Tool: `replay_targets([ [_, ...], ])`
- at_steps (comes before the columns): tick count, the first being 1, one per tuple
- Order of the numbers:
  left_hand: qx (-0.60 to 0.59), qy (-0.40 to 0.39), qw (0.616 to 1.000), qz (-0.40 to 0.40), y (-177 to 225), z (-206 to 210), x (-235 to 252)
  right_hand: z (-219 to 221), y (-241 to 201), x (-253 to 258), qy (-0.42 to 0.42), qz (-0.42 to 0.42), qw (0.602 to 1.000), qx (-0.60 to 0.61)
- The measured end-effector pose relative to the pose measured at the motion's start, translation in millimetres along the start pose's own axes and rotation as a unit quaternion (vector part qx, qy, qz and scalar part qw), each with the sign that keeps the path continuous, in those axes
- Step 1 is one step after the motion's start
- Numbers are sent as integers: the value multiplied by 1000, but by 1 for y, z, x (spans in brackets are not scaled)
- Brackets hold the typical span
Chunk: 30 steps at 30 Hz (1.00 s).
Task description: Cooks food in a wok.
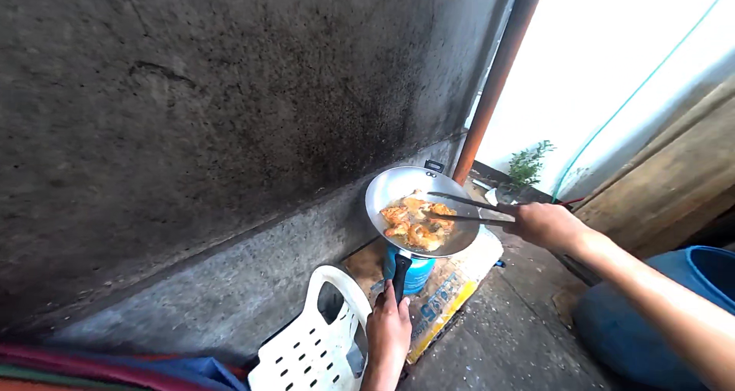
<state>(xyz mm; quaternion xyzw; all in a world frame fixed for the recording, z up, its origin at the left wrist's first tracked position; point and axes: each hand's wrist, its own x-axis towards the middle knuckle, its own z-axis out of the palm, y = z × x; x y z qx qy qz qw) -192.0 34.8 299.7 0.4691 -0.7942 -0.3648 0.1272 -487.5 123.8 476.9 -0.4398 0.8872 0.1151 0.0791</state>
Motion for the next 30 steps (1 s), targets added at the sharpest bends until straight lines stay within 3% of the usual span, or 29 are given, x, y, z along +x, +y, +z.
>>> replay_targets([
  [4,24,-2,1000,5,-7,-7,5,-8,38,33,-110,28,977,180],
  [8,52,-7,998,-31,-6,-19,11,-7,55,77,-126,57,948,288],
  [13,119,19,990,-75,0,-24,16,9,71,146,-132,60,944,296],
  [19,142,49,982,-113,10,-20,17,21,79,194,-175,55,920,346],
  [30,136,45,983,-115,13,-14,15,50,78,189,-126,6,909,397],
])
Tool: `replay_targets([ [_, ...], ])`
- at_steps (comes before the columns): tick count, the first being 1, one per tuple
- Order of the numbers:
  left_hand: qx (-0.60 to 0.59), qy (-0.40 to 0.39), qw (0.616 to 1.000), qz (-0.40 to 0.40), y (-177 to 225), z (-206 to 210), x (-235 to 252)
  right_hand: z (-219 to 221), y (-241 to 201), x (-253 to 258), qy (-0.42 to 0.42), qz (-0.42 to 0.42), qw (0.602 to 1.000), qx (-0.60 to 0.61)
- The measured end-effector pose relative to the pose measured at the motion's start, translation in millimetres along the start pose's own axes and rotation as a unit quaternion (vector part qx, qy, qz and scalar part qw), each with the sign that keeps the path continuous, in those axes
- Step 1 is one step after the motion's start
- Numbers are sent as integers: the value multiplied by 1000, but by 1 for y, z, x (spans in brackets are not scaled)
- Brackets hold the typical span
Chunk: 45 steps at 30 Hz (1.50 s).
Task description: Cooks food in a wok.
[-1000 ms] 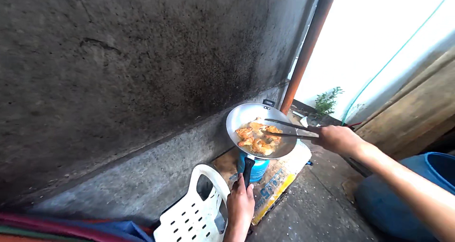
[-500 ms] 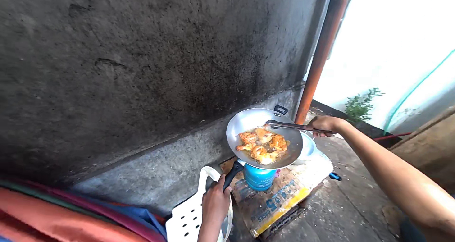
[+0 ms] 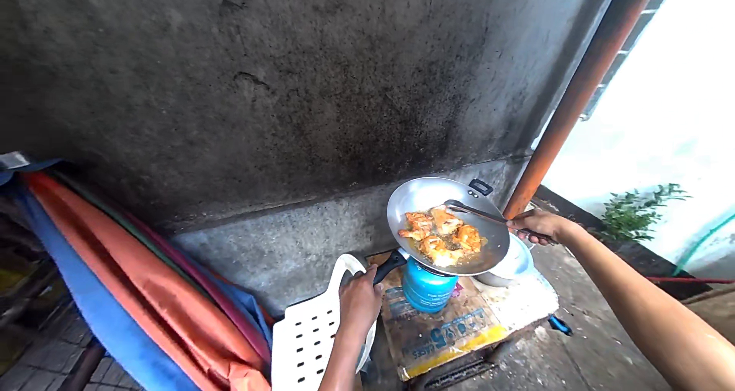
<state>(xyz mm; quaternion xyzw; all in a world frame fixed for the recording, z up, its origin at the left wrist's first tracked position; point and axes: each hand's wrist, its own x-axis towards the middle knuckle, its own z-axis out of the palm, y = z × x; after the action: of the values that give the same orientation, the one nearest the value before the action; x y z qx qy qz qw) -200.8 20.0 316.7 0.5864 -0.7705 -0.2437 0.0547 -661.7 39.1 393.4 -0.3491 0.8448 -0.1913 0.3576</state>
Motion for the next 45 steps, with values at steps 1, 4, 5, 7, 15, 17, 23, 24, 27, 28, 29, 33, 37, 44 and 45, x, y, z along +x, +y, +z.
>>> replay_targets([
  [1,0,-4,1000,-1,0,0,-1,2,0,-3,5,-6,1000,3],
  [4,-3,-8,1000,7,-1,-1,0,8,0,-19,29,-26,999,16],
  [5,-7,-7,1000,12,-1,-1,0,10,-1,-27,36,-33,999,22],
  [7,-14,-7,1000,16,-2,-1,0,16,-2,-41,52,-51,997,32],
  [15,-12,-23,1000,17,-2,-5,1,14,3,-50,188,-148,938,-251],
  [17,-14,-27,999,16,-2,-5,0,16,2,-56,212,-150,907,-333],
  [23,-19,-27,999,15,-2,-5,-1,9,35,-62,221,-252,842,-423],
  [24,-19,-27,999,16,-2,-4,-2,8,44,-65,226,-267,834,-427],
  [27,-19,-31,999,14,-2,-5,-2,9,65,-77,221,-285,829,-427],
  [28,-19,-33,999,13,-2,-5,-2,11,71,-82,211,-278,832,-432],
  [29,-18,-35,999,14,-1,-5,-2,14,75,-88,202,-268,834,-438],
  [33,-20,-35,999,17,-2,-6,0,16,73,-107,174,-211,860,-432],
  [37,-28,-28,999,24,-4,-5,2,-9,55,-130,115,-143,919,-349],
  [44,-33,-32,998,33,-5,-7,5,-28,-1,-102,26,7,990,-136],
  [45,-34,-31,998,34,-7,-6,4,-27,-6,-89,16,12,990,-140],
])
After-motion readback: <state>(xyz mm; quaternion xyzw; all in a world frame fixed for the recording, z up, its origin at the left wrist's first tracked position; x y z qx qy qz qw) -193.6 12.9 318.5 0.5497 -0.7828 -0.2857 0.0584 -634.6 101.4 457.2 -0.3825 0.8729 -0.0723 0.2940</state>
